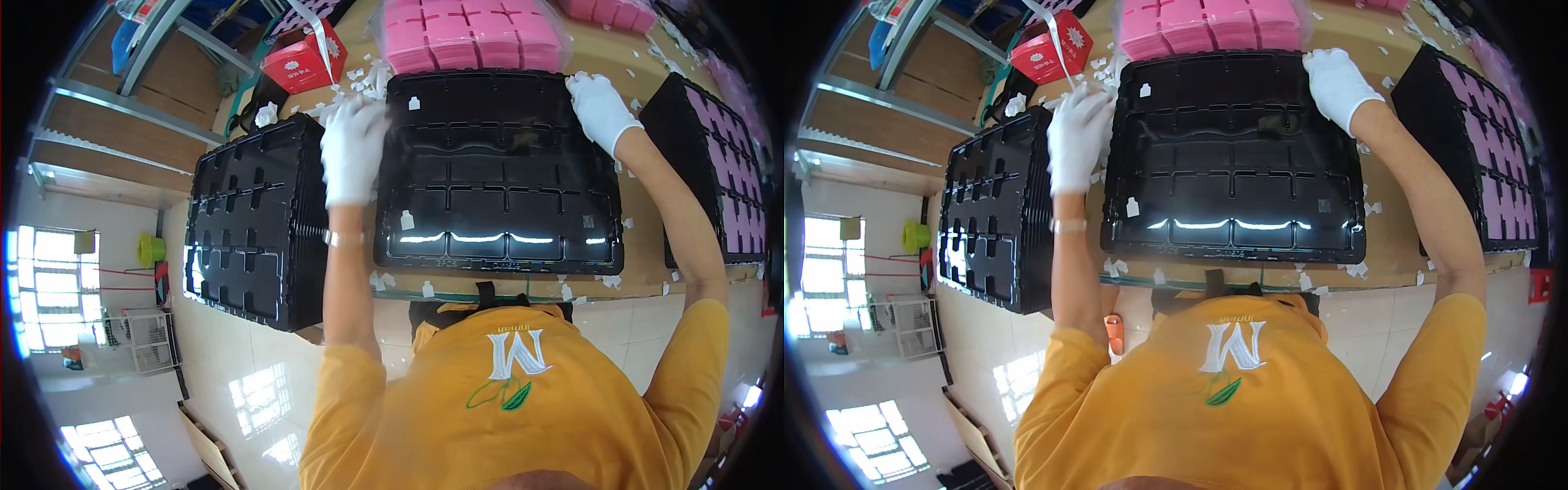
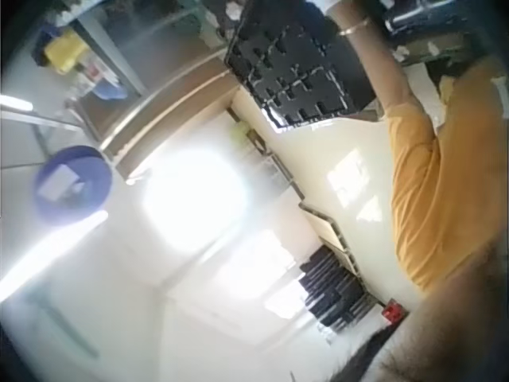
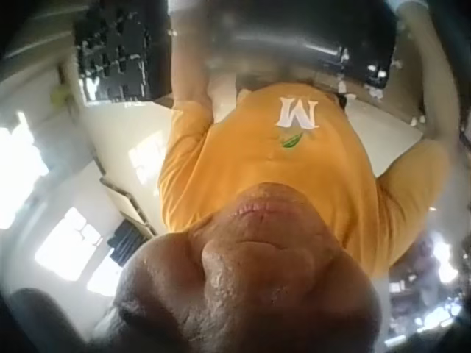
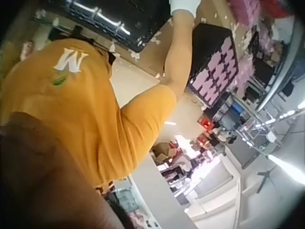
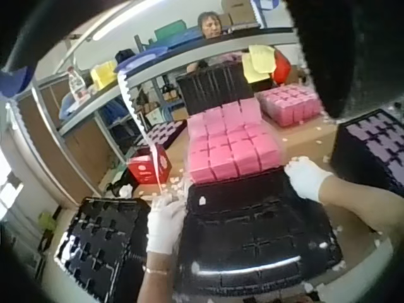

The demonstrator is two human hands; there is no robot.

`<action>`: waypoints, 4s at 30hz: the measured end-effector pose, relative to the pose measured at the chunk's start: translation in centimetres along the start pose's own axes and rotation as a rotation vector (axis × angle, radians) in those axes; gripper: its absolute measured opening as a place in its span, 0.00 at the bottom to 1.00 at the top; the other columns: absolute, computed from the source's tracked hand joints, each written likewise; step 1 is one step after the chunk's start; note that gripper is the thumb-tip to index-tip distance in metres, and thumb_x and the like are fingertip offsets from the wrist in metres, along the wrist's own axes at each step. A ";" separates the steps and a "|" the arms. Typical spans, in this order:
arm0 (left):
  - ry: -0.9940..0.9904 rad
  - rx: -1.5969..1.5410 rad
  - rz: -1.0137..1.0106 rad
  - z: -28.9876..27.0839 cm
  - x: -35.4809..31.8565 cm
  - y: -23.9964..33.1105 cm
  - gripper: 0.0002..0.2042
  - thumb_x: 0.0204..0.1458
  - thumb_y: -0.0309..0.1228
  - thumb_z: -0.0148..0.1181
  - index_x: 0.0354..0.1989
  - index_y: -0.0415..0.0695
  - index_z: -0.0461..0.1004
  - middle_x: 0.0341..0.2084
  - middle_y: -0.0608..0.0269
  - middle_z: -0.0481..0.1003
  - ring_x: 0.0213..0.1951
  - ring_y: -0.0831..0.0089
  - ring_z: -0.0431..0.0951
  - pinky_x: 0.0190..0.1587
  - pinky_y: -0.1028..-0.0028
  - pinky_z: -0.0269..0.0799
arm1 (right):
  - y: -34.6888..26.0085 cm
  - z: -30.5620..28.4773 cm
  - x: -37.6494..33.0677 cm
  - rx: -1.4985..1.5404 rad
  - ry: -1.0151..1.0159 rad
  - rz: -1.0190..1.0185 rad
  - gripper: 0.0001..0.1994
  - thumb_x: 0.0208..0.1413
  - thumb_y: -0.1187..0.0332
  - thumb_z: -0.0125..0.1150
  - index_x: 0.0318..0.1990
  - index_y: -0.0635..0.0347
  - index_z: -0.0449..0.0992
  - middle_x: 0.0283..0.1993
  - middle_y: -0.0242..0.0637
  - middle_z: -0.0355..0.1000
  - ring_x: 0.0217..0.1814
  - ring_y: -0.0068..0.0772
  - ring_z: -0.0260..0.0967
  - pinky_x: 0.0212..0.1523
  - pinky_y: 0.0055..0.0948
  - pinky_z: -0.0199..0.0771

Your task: The person places pink foam inserts into black plastic trays and secures them with white plastic fasteners. They repeat this process for multiple trays, stacking the completed units on the table.

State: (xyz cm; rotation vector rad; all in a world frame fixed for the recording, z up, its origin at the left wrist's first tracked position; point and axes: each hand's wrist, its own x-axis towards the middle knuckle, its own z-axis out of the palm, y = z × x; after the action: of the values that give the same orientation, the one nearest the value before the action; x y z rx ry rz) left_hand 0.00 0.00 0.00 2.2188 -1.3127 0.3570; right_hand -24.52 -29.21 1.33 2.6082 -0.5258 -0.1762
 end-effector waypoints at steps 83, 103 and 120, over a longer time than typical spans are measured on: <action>-0.257 0.256 0.253 6.6 7.5 -1.9 0.10 0.42 0.32 0.65 0.34 0.45 0.79 0.54 0.51 0.70 0.57 0.53 0.68 0.59 0.61 0.63 | 0.5 16.7 -8.6 1.134 0.866 0.514 0.13 0.61 0.80 0.49 0.52 0.66 0.73 0.50 0.35 0.74 0.57 0.27 0.69 0.60 0.23 0.64; -0.009 0.228 0.202 6.4 4.7 -1.0 0.08 0.42 0.30 0.65 0.33 0.47 0.80 0.54 0.57 0.71 0.57 0.56 0.69 0.60 0.52 0.58 | 0.0 14.9 -8.5 1.120 0.967 0.498 0.11 0.58 0.79 0.53 0.48 0.67 0.73 0.47 0.29 0.74 0.42 0.20 0.67 0.46 0.16 0.66; -0.101 -0.107 0.147 8.5 6.3 -3.8 0.08 0.39 0.29 0.65 0.30 0.44 0.80 0.57 0.49 0.68 0.58 0.51 0.68 0.61 0.60 0.61 | 0.0 14.9 -8.6 1.120 0.880 0.493 0.12 0.59 0.79 0.51 0.49 0.64 0.75 0.48 0.35 0.74 0.52 0.29 0.70 0.56 0.22 0.65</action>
State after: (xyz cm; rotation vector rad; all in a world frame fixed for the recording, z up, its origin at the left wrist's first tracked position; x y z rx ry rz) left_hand 6.02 -7.95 -5.15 2.0812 -1.5173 0.2256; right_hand -35.61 -32.08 -11.56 2.9260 -1.0707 1.7775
